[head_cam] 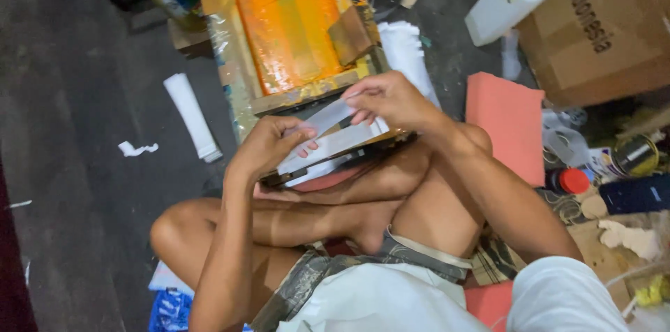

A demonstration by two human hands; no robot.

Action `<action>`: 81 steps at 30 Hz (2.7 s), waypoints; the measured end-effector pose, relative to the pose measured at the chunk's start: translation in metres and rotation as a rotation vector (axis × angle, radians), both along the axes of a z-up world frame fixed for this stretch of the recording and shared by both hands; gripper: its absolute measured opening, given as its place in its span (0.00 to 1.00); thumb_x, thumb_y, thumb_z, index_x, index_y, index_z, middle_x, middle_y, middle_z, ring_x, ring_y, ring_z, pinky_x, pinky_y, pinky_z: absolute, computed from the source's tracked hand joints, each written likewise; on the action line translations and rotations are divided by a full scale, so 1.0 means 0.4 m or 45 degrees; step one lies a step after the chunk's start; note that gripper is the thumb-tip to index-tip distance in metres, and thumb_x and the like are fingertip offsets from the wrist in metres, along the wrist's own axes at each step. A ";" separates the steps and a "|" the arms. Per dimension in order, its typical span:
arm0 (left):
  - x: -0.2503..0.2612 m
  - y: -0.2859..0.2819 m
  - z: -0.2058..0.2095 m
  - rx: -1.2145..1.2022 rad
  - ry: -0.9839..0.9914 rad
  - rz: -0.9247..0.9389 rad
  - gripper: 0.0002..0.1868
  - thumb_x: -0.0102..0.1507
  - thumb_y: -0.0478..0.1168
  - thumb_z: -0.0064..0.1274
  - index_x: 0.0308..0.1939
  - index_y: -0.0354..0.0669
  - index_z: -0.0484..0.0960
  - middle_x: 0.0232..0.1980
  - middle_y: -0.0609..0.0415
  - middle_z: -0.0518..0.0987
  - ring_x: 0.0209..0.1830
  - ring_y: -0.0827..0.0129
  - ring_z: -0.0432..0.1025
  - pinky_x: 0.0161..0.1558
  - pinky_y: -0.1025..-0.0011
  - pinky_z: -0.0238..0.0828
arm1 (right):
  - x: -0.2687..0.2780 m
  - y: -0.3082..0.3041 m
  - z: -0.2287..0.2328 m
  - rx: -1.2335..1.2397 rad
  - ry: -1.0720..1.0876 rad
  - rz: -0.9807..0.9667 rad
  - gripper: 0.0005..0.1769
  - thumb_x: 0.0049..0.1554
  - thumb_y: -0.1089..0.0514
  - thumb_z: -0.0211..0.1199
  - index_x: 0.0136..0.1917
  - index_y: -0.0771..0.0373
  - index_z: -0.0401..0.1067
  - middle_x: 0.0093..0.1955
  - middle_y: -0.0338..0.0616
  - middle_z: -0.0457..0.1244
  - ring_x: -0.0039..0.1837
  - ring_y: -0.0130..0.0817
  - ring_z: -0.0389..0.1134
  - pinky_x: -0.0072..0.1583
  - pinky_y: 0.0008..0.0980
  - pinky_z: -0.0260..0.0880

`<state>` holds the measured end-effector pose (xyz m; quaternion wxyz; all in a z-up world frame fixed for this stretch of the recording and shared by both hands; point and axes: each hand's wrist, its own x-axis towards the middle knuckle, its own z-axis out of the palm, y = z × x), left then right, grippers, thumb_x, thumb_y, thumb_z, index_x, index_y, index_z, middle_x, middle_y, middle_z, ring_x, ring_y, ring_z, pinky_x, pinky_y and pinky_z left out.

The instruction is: The person sits on the floor and performs screen printing by placing white paper under a wooden frame. They use a squeegee to spread orange ink across the screen mesh, then lift the frame to reveal the printed paper.

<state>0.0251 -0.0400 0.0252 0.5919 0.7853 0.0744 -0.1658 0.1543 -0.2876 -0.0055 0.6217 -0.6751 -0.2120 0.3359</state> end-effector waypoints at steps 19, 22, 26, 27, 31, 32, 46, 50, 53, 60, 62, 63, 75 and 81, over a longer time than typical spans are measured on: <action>-0.017 0.093 -0.157 0.104 -0.313 0.384 0.16 0.67 0.32 0.53 0.51 0.57 0.89 0.51 0.51 0.86 0.51 0.67 0.78 0.49 0.68 0.76 | 0.026 -0.076 0.033 0.166 -0.375 -0.273 0.09 0.57 0.78 0.59 0.47 0.73 0.77 0.56 0.64 0.69 0.52 0.43 0.75 0.50 0.35 0.82; -0.027 0.091 -0.138 0.180 -0.505 0.394 0.18 0.68 0.28 0.50 0.51 0.54 0.89 0.57 0.44 0.82 0.55 0.51 0.77 0.52 0.61 0.76 | 0.020 -0.081 0.032 0.203 -0.536 -0.282 0.10 0.55 0.80 0.58 0.45 0.73 0.77 0.52 0.63 0.70 0.48 0.40 0.74 0.49 0.34 0.81; -0.029 0.102 -0.189 0.326 -0.529 0.413 0.18 0.65 0.29 0.55 0.57 0.49 0.86 0.53 0.45 0.78 0.49 0.56 0.76 0.48 0.65 0.77 | 0.015 -0.094 0.050 0.146 -0.804 -0.242 0.13 0.53 0.80 0.60 0.43 0.70 0.80 0.49 0.56 0.72 0.46 0.37 0.73 0.46 0.32 0.78; -0.029 0.105 -0.208 0.390 -0.543 0.436 0.20 0.64 0.29 0.56 0.60 0.45 0.83 0.50 0.43 0.75 0.46 0.55 0.75 0.46 0.64 0.77 | 0.017 -0.099 0.055 0.112 -0.884 -0.223 0.14 0.52 0.80 0.61 0.44 0.68 0.81 0.48 0.52 0.72 0.45 0.34 0.72 0.46 0.30 0.76; -0.015 0.126 -0.267 0.579 -0.575 0.583 0.17 0.63 0.32 0.59 0.56 0.45 0.79 0.45 0.51 0.69 0.44 0.56 0.71 0.46 0.60 0.73 | 0.002 -0.098 0.078 -0.026 -1.094 -0.143 0.13 0.52 0.76 0.66 0.46 0.63 0.82 0.47 0.47 0.72 0.44 0.36 0.73 0.47 0.31 0.75; -0.011 0.123 -0.270 0.625 -0.521 0.624 0.22 0.62 0.33 0.62 0.59 0.43 0.75 0.46 0.50 0.69 0.46 0.53 0.71 0.48 0.57 0.71 | -0.007 -0.094 0.084 -0.059 -1.126 -0.106 0.12 0.53 0.75 0.66 0.46 0.62 0.82 0.47 0.48 0.72 0.45 0.38 0.73 0.48 0.34 0.75; 0.009 0.095 -0.284 0.932 -0.435 0.829 0.26 0.68 0.49 0.57 0.69 0.48 0.76 0.45 0.50 0.69 0.46 0.49 0.67 0.50 0.51 0.64 | -0.045 -0.047 0.018 -0.215 -1.270 0.067 0.09 0.52 0.69 0.69 0.46 0.59 0.81 0.44 0.43 0.72 0.45 0.38 0.73 0.48 0.34 0.75; 0.024 0.097 -0.222 0.913 -0.449 0.879 0.25 0.71 0.54 0.51 0.71 0.57 0.74 0.47 0.56 0.71 0.50 0.54 0.69 0.51 0.51 0.63 | -0.039 -0.009 -0.080 -0.297 -1.466 -0.013 0.07 0.55 0.65 0.68 0.46 0.55 0.81 0.45 0.36 0.70 0.44 0.32 0.73 0.47 0.30 0.75; 0.049 0.094 -0.164 0.833 -0.542 0.923 0.25 0.73 0.54 0.48 0.72 0.56 0.71 0.48 0.54 0.74 0.50 0.56 0.72 0.53 0.50 0.63 | -0.047 0.045 -0.113 -0.324 -1.477 -0.073 0.06 0.55 0.64 0.69 0.47 0.56 0.81 0.45 0.37 0.70 0.45 0.34 0.73 0.46 0.30 0.75; 0.115 0.151 -0.120 0.740 -0.837 0.938 0.23 0.73 0.53 0.49 0.70 0.53 0.72 0.46 0.57 0.79 0.47 0.61 0.77 0.52 0.53 0.67 | -0.093 0.099 -0.116 -0.563 -1.409 0.078 0.13 0.61 0.52 0.61 0.55 0.59 0.79 0.55 0.43 0.69 0.56 0.45 0.71 0.55 0.38 0.71; 0.129 0.157 -0.117 0.717 -0.857 0.966 0.23 0.73 0.53 0.49 0.70 0.54 0.73 0.45 0.57 0.79 0.46 0.60 0.78 0.52 0.53 0.69 | -0.095 0.109 -0.152 -0.638 -1.505 0.087 0.14 0.62 0.49 0.59 0.55 0.56 0.79 0.59 0.39 0.68 0.60 0.45 0.68 0.57 0.41 0.68; 0.137 0.159 -0.116 0.693 -0.876 0.991 0.22 0.73 0.53 0.50 0.70 0.56 0.73 0.44 0.56 0.80 0.45 0.60 0.78 0.51 0.53 0.70 | -0.095 0.114 -0.169 -0.714 -1.599 0.096 0.16 0.62 0.46 0.57 0.56 0.52 0.79 0.62 0.36 0.68 0.65 0.44 0.65 0.58 0.44 0.66; 0.152 0.163 -0.048 0.590 -0.882 0.991 0.22 0.73 0.52 0.50 0.68 0.50 0.75 0.43 0.56 0.81 0.42 0.64 0.80 0.52 0.56 0.73 | -0.101 0.155 -0.217 -0.698 -1.638 -0.022 0.19 0.63 0.49 0.52 0.62 0.53 0.76 0.64 0.37 0.67 0.68 0.44 0.62 0.55 0.42 0.60; 0.170 0.174 -0.045 0.586 -0.897 0.997 0.22 0.74 0.51 0.50 0.68 0.46 0.75 0.42 0.55 0.80 0.42 0.64 0.79 0.52 0.57 0.72 | -0.081 0.172 -0.198 -0.736 -1.658 -0.014 0.19 0.65 0.49 0.49 0.62 0.52 0.77 0.60 0.38 0.68 0.65 0.44 0.63 0.53 0.41 0.57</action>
